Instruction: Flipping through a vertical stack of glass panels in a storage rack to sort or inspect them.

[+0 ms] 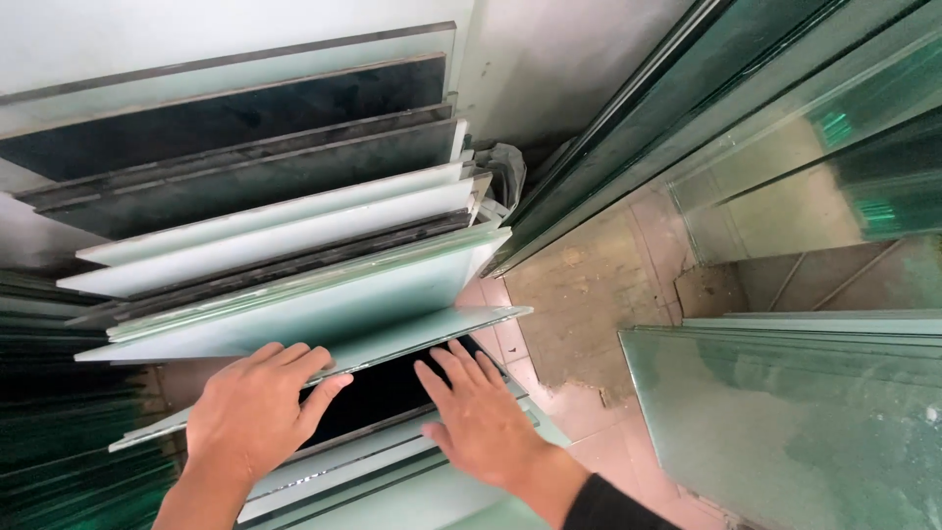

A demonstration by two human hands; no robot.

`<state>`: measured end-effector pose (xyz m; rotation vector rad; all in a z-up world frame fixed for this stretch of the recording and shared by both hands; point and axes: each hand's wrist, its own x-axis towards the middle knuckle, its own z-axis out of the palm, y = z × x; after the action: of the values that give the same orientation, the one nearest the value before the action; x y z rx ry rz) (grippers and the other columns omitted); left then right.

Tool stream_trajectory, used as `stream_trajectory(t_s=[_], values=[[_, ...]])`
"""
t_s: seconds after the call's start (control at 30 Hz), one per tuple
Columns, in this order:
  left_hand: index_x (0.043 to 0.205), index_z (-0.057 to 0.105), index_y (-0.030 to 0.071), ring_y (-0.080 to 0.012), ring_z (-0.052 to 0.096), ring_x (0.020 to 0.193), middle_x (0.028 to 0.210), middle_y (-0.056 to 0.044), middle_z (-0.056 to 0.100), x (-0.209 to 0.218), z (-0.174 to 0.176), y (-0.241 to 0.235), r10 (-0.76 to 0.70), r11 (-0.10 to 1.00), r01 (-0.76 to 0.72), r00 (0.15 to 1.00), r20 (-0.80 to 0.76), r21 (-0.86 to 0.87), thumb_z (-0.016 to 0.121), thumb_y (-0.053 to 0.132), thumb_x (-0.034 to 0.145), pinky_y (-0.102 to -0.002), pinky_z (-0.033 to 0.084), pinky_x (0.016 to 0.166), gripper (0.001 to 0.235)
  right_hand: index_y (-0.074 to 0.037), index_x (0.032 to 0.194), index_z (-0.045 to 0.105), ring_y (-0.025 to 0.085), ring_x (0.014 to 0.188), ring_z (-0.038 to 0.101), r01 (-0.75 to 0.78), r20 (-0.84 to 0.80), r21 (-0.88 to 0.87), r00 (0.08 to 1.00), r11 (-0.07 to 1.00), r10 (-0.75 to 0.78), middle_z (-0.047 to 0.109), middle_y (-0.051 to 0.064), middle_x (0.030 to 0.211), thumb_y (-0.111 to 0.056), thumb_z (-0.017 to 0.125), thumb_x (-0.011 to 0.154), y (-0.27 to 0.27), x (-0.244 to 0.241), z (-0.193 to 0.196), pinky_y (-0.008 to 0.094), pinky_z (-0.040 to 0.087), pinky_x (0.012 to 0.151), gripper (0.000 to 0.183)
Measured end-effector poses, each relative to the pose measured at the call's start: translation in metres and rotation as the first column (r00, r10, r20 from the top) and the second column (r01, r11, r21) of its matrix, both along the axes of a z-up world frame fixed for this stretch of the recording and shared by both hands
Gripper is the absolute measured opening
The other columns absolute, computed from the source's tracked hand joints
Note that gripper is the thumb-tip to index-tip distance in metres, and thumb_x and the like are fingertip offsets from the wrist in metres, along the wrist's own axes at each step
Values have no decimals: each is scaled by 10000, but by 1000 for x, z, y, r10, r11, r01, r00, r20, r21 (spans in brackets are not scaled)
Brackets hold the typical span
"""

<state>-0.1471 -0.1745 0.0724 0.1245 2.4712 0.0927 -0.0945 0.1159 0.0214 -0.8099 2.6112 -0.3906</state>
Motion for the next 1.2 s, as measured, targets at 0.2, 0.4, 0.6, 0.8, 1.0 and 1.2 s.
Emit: stream_trajectory(t_s=[0.2,0.4,0.6,0.8,1.0,1.2], values=[[1111,659,421,-117,616,1051,971,226,708,7,-4,-1,-3,1000,3,999,-32,10,378,738,1052,-415,595,764,427,-259,1136,651,336,776,789,631,183,285,703,721,-688,805,34,995,-382,615,1059,74,-39,4,495,606,697,149],[1154,704,416,-158,661,1033,1019,195,741,26,-17,-3,-35,997,44,991,-130,70,446,723,1037,-429,612,761,418,-31,551,500,285,455,592,510,240,37,830,859,-503,627,-63,1602,-91,565,1007,90,-62,-10,449,479,469,464],[1131,727,373,-167,644,949,959,175,737,35,-30,-7,-65,990,91,974,-216,112,459,695,1048,-405,585,739,427,-4,588,574,288,738,759,504,129,-15,857,864,-498,720,-50,1513,-125,614,989,96,-53,-25,474,591,544,420],[1142,723,363,-180,642,938,955,154,725,42,-35,-7,-88,988,115,970,-228,108,457,708,1056,-388,578,803,444,-222,1343,772,290,1054,773,571,149,16,810,821,-567,840,46,1169,-175,771,970,101,-55,-36,463,664,811,377],[1158,742,364,-193,649,980,1026,155,733,42,-35,-7,-50,988,83,971,-234,133,470,720,1043,-410,570,826,462,-185,1172,829,274,899,792,412,-36,17,911,911,-411,839,72,1020,-253,841,947,118,-55,-62,465,668,700,236],[1238,764,341,-261,654,1182,1270,54,692,30,-38,-10,29,996,49,575,-817,70,766,787,851,-461,453,799,591,-186,1017,797,229,858,708,81,-126,-9,989,997,-81,794,-7,867,-258,835,961,149,-26,-85,401,590,656,99]])
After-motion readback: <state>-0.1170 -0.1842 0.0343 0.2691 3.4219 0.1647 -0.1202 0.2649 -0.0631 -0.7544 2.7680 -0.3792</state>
